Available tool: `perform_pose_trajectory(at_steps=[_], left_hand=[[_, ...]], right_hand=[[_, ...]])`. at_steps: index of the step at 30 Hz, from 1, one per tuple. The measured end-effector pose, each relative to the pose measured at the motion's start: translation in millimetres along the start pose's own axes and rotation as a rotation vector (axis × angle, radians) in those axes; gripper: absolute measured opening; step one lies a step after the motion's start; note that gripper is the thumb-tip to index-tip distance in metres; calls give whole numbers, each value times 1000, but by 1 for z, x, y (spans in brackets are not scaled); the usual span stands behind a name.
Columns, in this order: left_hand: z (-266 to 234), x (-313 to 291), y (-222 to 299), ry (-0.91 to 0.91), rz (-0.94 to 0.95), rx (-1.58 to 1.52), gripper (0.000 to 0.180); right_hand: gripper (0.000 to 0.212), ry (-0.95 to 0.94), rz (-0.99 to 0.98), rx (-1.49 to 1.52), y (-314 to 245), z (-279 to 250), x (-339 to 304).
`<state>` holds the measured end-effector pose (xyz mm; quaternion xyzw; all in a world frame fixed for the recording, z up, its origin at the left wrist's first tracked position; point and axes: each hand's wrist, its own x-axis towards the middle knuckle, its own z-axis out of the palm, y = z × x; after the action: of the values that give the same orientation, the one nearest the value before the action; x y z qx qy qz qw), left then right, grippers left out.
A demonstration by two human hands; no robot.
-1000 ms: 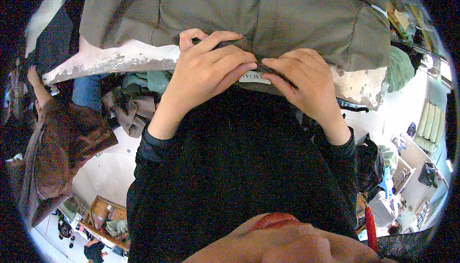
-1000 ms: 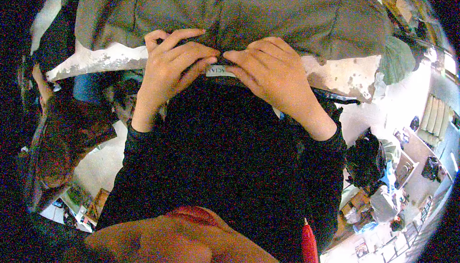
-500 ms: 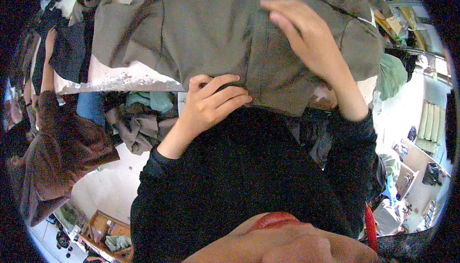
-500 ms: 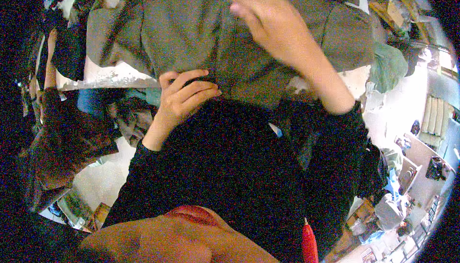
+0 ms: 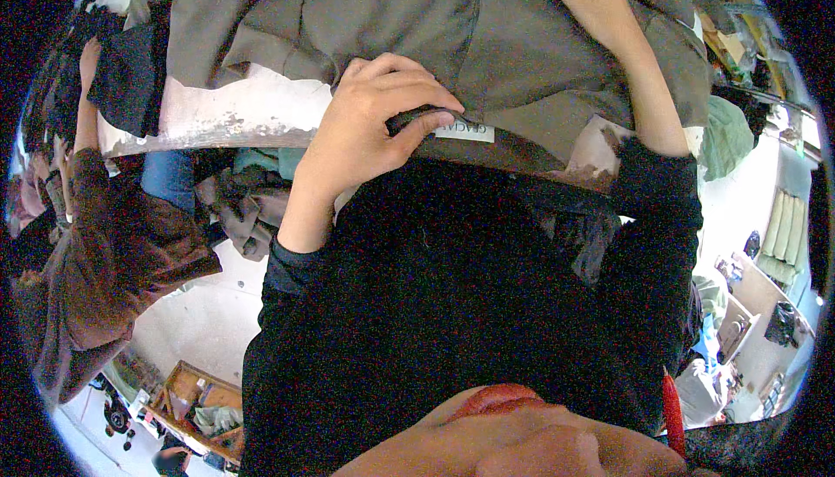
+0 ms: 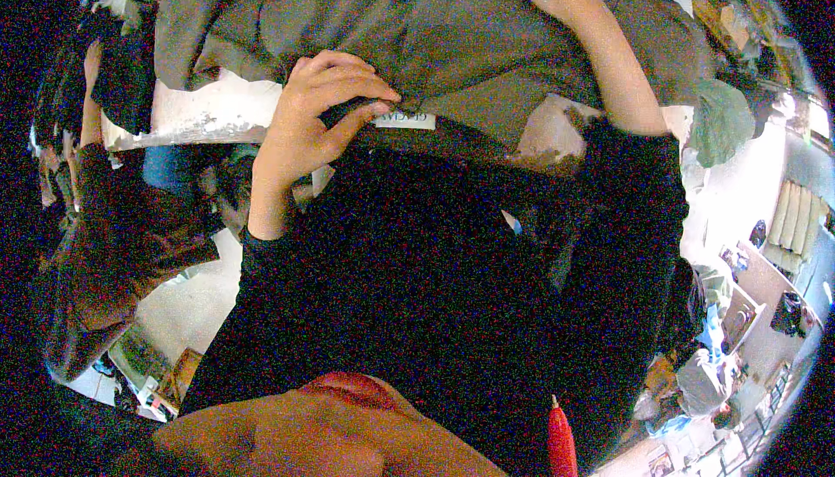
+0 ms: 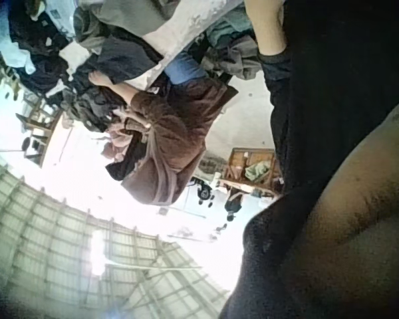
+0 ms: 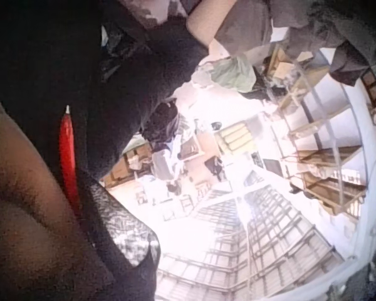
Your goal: The person folds a pair of olive trousers on a work table. They smooth the fabric, measure the leg width with a tape measure, and apply a piece of white tape to the hem before folding the garment.
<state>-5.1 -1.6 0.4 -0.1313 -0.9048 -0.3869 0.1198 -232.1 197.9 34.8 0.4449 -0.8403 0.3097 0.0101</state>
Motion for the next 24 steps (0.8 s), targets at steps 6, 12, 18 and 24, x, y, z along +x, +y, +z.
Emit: perform_pose_trajectory(at_steps=[6, 12, 18, 24], left_hand=[[-1, -1, -5, 20, -36, -100, 17], [-2, -7, -3, 82, -170, -276, 23], [-19, -22, 2, -36, 18, 237, 26], [-11, -42, 17, 1, 4, 355, 24]], right_hand=[[33, -65, -239, -43, -78, -3, -81], [43, -95, -149, -27, -87, 36, -121], [42, -67, -172, -88, -81, 44, -129], [40, -59, -201, -150, -89, 38, -135]])
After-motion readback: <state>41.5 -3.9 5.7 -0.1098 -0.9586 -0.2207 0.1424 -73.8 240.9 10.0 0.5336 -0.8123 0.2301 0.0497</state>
